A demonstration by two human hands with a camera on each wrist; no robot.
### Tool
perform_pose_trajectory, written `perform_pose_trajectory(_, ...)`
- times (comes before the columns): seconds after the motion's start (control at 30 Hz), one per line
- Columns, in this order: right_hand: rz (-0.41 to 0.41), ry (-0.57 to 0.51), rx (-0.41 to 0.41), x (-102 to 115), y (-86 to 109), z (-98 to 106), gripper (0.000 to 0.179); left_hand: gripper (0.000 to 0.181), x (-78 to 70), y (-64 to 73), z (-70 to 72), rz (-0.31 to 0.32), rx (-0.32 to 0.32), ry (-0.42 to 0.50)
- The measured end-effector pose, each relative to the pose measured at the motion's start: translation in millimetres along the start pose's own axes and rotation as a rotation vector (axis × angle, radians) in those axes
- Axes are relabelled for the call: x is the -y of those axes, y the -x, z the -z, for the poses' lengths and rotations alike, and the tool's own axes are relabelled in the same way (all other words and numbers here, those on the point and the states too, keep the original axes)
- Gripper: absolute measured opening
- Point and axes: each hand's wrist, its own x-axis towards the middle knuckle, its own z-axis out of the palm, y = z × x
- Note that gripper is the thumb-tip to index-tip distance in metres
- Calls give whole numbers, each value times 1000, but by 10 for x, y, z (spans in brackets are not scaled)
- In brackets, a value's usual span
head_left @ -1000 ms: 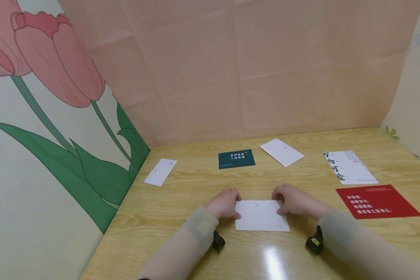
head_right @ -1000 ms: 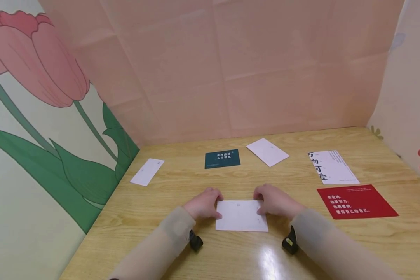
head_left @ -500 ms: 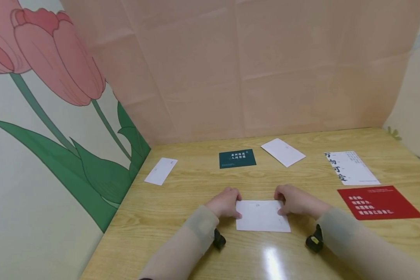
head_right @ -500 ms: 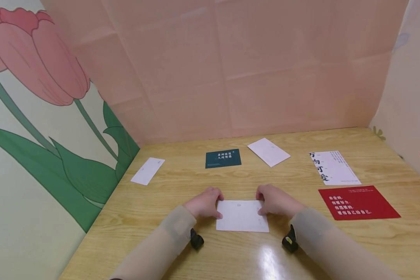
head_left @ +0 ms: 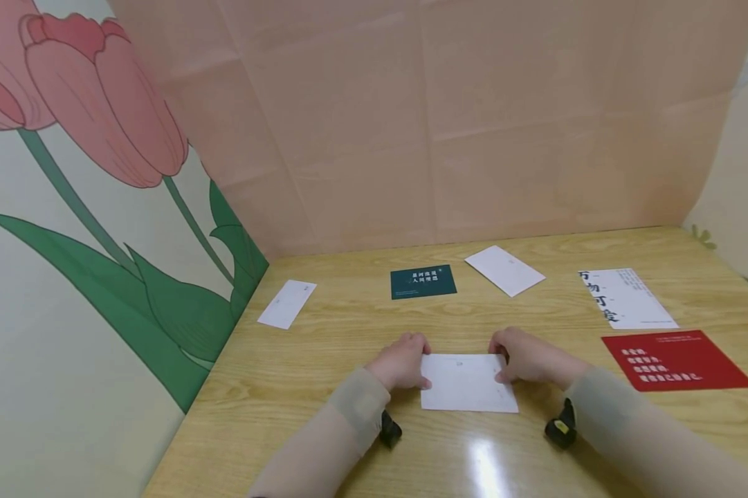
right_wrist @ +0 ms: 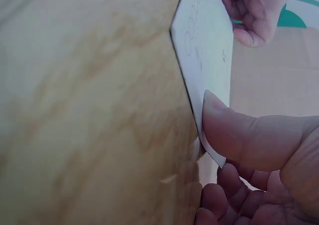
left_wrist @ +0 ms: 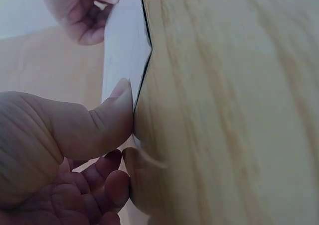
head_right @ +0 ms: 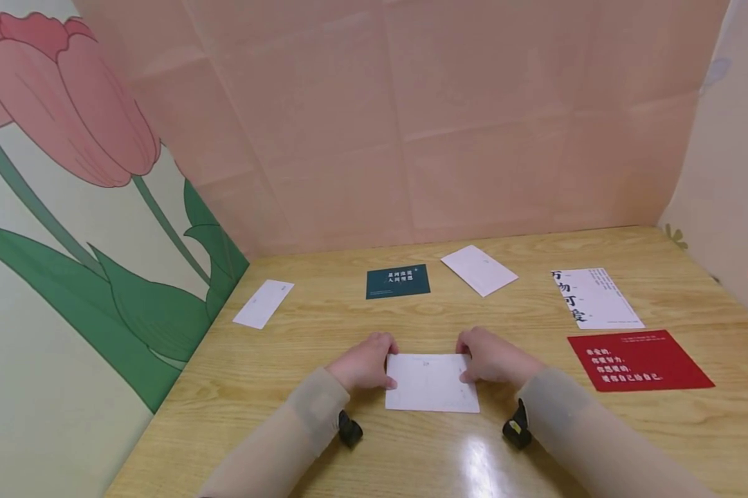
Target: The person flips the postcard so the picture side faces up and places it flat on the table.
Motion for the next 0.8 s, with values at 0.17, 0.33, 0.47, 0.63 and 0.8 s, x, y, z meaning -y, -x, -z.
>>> perform_pose_trajectory(0.17, -2, 0, -1, 8, 5, -5, 38, 49, 13, 8, 6, -19, 4, 13)
perform_pose_trajectory(0.33, -36, -36, 13, 16, 9, -19, 37, 49, 44, 10, 9, -43, 20, 53)
perform_pose_trajectory(0.47, -64, -67, 24, 18, 19, -22, 36, 47, 78, -9, -4, -78, 24, 51)
perform_pose_trajectory(0.63, -77, -73, 30, 17, 27, -19, 36, 47, 111, -39, -29, -91, 24, 58)
perform_pose_trajectory(0.8, -70, -86, 28, 8, 40, -14, 37, 47, 125, -47, -45, -89, 19, 88)
